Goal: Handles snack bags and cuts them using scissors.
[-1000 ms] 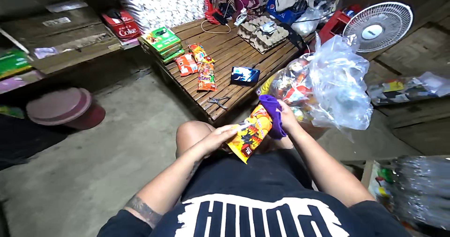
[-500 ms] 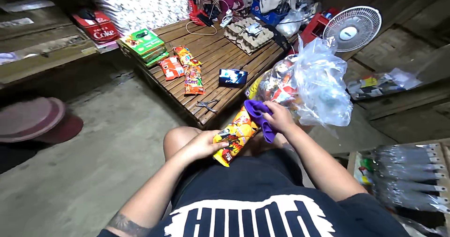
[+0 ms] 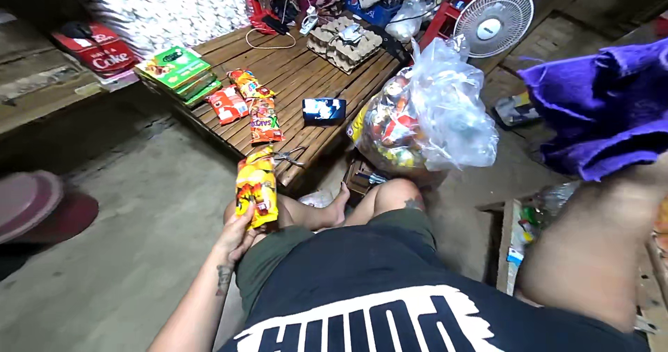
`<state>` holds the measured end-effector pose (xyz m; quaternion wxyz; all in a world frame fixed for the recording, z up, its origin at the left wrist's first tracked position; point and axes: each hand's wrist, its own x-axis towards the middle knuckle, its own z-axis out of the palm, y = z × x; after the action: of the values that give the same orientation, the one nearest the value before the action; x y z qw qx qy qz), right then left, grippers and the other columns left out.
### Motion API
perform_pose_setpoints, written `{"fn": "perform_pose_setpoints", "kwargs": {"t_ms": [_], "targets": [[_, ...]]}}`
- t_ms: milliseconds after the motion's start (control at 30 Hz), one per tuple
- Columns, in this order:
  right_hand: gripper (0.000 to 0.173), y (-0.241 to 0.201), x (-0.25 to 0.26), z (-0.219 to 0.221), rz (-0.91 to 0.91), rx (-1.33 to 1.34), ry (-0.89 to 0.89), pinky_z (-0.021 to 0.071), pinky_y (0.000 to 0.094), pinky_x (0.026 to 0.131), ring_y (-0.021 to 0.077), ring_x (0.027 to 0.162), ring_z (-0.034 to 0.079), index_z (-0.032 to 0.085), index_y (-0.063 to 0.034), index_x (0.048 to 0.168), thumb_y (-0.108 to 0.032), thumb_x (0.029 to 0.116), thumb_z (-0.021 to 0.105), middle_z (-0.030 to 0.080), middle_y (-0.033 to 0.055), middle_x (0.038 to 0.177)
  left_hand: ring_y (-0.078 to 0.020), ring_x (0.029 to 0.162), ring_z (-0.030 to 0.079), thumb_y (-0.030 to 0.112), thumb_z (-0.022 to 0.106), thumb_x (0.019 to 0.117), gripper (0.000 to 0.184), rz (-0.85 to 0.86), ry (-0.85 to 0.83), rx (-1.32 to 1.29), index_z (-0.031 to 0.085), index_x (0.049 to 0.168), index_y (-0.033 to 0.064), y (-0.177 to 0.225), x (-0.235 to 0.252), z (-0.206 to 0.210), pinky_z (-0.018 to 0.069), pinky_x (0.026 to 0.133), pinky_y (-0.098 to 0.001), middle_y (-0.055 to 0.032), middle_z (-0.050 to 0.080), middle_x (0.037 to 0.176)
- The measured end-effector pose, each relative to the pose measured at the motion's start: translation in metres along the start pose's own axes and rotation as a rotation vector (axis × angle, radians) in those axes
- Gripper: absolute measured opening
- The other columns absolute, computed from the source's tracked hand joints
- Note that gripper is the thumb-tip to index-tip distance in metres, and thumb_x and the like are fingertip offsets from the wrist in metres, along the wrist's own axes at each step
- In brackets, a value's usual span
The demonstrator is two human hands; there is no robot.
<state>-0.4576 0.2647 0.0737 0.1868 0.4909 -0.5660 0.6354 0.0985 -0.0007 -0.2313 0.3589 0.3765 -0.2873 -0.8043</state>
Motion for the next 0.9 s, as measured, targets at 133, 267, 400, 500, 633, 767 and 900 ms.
{"fn": "perform_pose_setpoints", "kwargs": {"t_ms": [133, 267, 400, 500, 633, 767, 900], "targets": [[0.041, -0.021, -0.011, 0.008, 0.097, -0.014, -0.021, 0.0508, 0.0319, 0.103, 0.0085, 0.119, 0.060, 0.042, -0.0093, 0.144, -0.024, 0.1066, 0.050, 0.061, -0.0008, 0.130, -0.0117, 0.078, 0.070, 0.026, 0.038, 0.1106, 0.021, 0.024, 0.061, -0.128, 0.052, 0.124, 0.0170, 0.002, 0.006, -0.006, 0.0610, 0.064, -0.0285, -0.0021, 0.070, 0.097], [0.047, -0.026, 0.009, 0.075, 0.084, -0.215, 0.093, 0.0462, 0.0266, 0.109, 0.0102, 0.124, 0.056, 0.041, 0.0095, 0.138, -0.021, 0.1042, 0.052, 0.056, 0.0125, 0.133, -0.0108, 0.072, 0.068, 0.026, 0.037, 0.1109, 0.022, 0.015, 0.045, -0.146, 0.053, 0.122, 0.0155, 0.003, 0.009, -0.004, 0.0595, 0.060, -0.0267, -0.0033, 0.069, 0.093], [0.044, 0.063, -0.013, 0.105, 0.426, -0.766, -0.480, 0.0299, 0.0679, 0.115, 0.0521, 0.140, 0.041, 0.052, 0.0106, 0.140, -0.017, 0.1061, 0.048, 0.047, 0.0377, 0.145, -0.0136, 0.077, 0.070, 0.025, 0.039, 0.1110, 0.023, 0.007, 0.066, -0.082, 0.050, 0.127, 0.0141, 0.004, 0.006, 0.000, 0.0604, 0.063, -0.0295, -0.0054, 0.070, 0.098], [0.053, 0.084, -0.027, 0.113, 0.574, -0.700, -0.611, 0.0244, 0.0668, 0.119, 0.0474, 0.148, 0.032, 0.043, -0.0037, 0.154, -0.028, 0.1077, 0.046, 0.037, 0.0297, 0.158, -0.0131, 0.073, 0.069, 0.024, 0.039, 0.1108, 0.022, -0.001, 0.098, -0.074, 0.049, 0.127, 0.0126, 0.006, 0.002, 0.001, 0.0602, 0.062, -0.0286, -0.0058, 0.070, 0.096], [0.052, 0.016, -0.019, 0.110, 0.317, -0.583, -0.434, 0.0340, 0.0526, 0.116, 0.0413, 0.138, 0.045, 0.053, 0.0048, 0.141, -0.033, 0.1048, 0.051, 0.047, 0.0322, 0.146, -0.0124, 0.072, 0.069, 0.024, 0.035, 0.1112, 0.023, -0.007, 0.115, -0.094, 0.049, 0.126, 0.0129, 0.004, -0.003, -0.005, 0.0601, 0.061, -0.0273, -0.0048, 0.070, 0.095], [0.031, -0.045, -0.045, 0.120, 0.139, -0.076, -0.918, 0.0529, 0.0217, 0.073, 0.0011, 0.080, 0.060, 0.066, -0.0070, 0.087, -0.035, 0.0980, 0.059, 0.062, -0.0020, 0.085, -0.0142, 0.072, 0.069, 0.025, 0.039, 0.1112, 0.023, -0.058, 0.152, -0.045, 0.049, 0.127, 0.0123, 0.011, 0.004, 0.013, 0.0602, 0.061, -0.0291, -0.0064, 0.069, 0.096], [0.048, -0.073, -0.108, 0.158, 0.184, 0.115, -2.091, 0.0542, 0.0520, 0.080, 0.0264, 0.089, 0.068, 0.074, -0.0088, 0.098, -0.053, 0.1001, 0.056, 0.071, 0.0106, 0.096, -0.0157, 0.079, 0.072, 0.023, 0.043, 0.1101, 0.024, -0.086, 0.076, 0.023, 0.053, 0.126, 0.0074, 0.007, 0.010, 0.031, 0.0614, 0.066, -0.0296, -0.0082, 0.072, 0.099]]}}
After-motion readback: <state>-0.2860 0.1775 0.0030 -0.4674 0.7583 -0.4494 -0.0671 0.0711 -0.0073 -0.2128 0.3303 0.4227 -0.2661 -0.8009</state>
